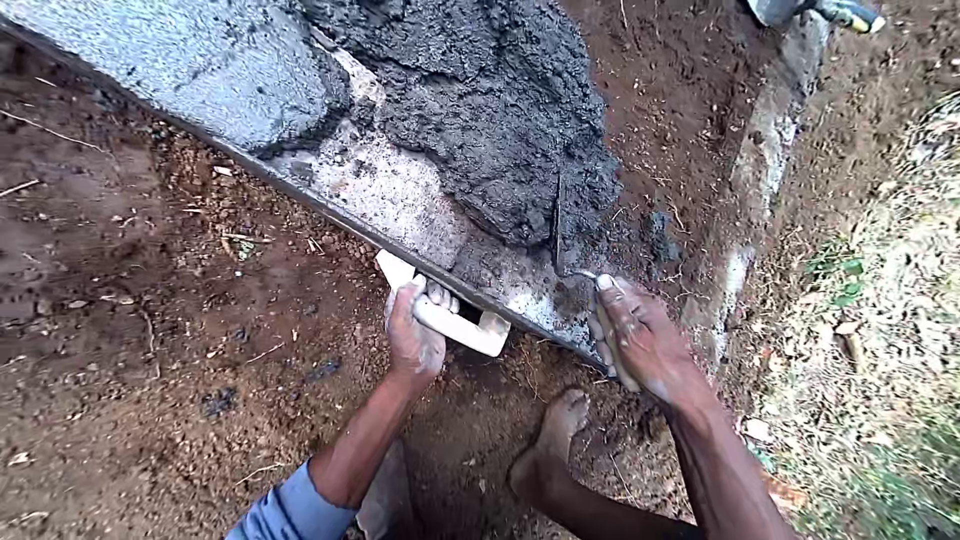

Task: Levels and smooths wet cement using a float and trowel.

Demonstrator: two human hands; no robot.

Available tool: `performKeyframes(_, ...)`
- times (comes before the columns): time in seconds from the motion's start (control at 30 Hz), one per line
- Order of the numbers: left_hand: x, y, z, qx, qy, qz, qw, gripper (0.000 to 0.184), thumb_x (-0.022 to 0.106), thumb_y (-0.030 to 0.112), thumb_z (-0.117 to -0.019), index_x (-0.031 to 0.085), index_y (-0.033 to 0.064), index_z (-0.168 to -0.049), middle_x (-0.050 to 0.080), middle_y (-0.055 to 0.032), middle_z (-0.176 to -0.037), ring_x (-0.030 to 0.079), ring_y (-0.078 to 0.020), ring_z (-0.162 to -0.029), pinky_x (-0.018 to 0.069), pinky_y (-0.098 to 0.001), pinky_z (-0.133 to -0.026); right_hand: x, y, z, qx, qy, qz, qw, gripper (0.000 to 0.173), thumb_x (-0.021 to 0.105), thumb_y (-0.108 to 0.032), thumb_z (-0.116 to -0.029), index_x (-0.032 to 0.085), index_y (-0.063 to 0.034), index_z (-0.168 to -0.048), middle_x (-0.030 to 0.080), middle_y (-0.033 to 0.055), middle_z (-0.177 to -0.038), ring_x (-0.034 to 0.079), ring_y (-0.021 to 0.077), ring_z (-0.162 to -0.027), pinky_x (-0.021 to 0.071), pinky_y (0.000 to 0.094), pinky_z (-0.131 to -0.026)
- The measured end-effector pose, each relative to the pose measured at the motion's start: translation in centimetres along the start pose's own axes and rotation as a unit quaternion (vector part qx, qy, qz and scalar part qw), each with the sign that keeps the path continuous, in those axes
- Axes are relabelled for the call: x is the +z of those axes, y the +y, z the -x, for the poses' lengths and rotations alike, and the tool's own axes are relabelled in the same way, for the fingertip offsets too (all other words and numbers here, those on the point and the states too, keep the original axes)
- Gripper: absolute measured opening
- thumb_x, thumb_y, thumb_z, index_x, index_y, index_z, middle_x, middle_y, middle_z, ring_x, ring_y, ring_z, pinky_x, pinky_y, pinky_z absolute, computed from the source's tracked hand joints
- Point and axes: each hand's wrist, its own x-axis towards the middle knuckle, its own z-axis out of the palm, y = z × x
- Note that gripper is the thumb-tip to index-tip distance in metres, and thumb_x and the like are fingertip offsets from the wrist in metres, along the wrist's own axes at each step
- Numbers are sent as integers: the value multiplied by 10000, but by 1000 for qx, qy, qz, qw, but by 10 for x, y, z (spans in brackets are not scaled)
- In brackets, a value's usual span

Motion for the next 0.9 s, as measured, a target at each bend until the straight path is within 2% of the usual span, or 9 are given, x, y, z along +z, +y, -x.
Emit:
performKeyframes(0.17, -2, 1, -3, 3, 5, 15, 1000, 284, 305, 171, -1040, 528, 117, -872, 514, 5, -598, 539, -130, -532, 524, -300, -591, 14, -5, -2, 0, -2, -29, 1000, 439, 294, -324, -1141, 569, -93, -890, 532, -21, -573, 485, 83, -384, 465, 232, -371)
performKeyframes(0.33, 0, -3, -2, -10, 20, 36, 999, 215, 329, 132, -1044, 515, 89, -944, 517, 3, -617, 541, -121, -546, 523, -292, -591, 13, 0, 0, -13, 19, 3, 1000, 436, 294, -379, -1128, 593, -94, -989, 541, -32, -607, 503, 88, -419, 476, 262, -390)
performKeyframes(0.43, 0, 0, 0, -7, 19, 45, 999, 140, 367, 103, -1034, 502, 63, -1030, 534, 0, -643, 560, -116, -548, 533, -278, -578, 16, -4, 1, -15, 10, -23, 1000, 395, 266, -343, -1132, 564, -103, -1037, 530, -61, -595, 503, 63, -416, 475, 238, -386)
performKeyframes(0.5, -1, -1, -1, -12, 22, 51, 998, 134, 372, 97, -1039, 498, 53, -1049, 531, -14, -648, 559, -126, -547, 534, -284, -573, 15, -7, 2, 0, 7, -32, 999, 390, 259, -327, -1137, 552, -99, -1021, 528, -54, -591, 502, 71, -416, 473, 245, -387)
performKeyframes(0.63, -4, 3, -1, -7, 16, 40, 999, 131, 363, 103, -1045, 488, 67, -1063, 523, -7, -660, 549, -123, -552, 530, -288, -582, 12, -1, -4, -13, 2, -9, 1000, 432, 267, -375, -1133, 561, -94, -986, 539, -41, -603, 507, 84, -415, 479, 261, -385)
performKeyframes(0.73, -3, 8, -3, 12, 18, 15, 1000, 168, 347, 107, -1042, 510, 80, -1014, 539, 1, -647, 554, -115, -554, 530, -282, -588, 13, 2, -10, -34, 14, 7, 999, 422, 317, -375, -1112, 602, -87, -993, 534, -35, -614, 506, 84, -433, 480, 270, -405)
performKeyframes(0.83, -7, -1, -4, 14, 17, -4, 1000, 207, 350, 145, -1041, 549, 108, -997, 551, 9, -642, 561, -115, -554, 541, -290, -591, 10, 1, -6, -1, 6, -5, 1000, 425, 324, -323, -1137, 592, -73, -922, 523, -24, -585, 502, 77, -421, 482, 245, -409)
performKeyframes(0.9, -8, 0, -3, 12, 15, -10, 1000, 216, 348, 161, -1053, 551, 125, -989, 542, 16, -645, 553, -118, -556, 537, -296, -599, 9, 1, -6, 12, -4, -15, 1000, 426, 321, -331, -1140, 583, -73, -925, 518, -15, -577, 496, 79, -413, 476, 237, -405)
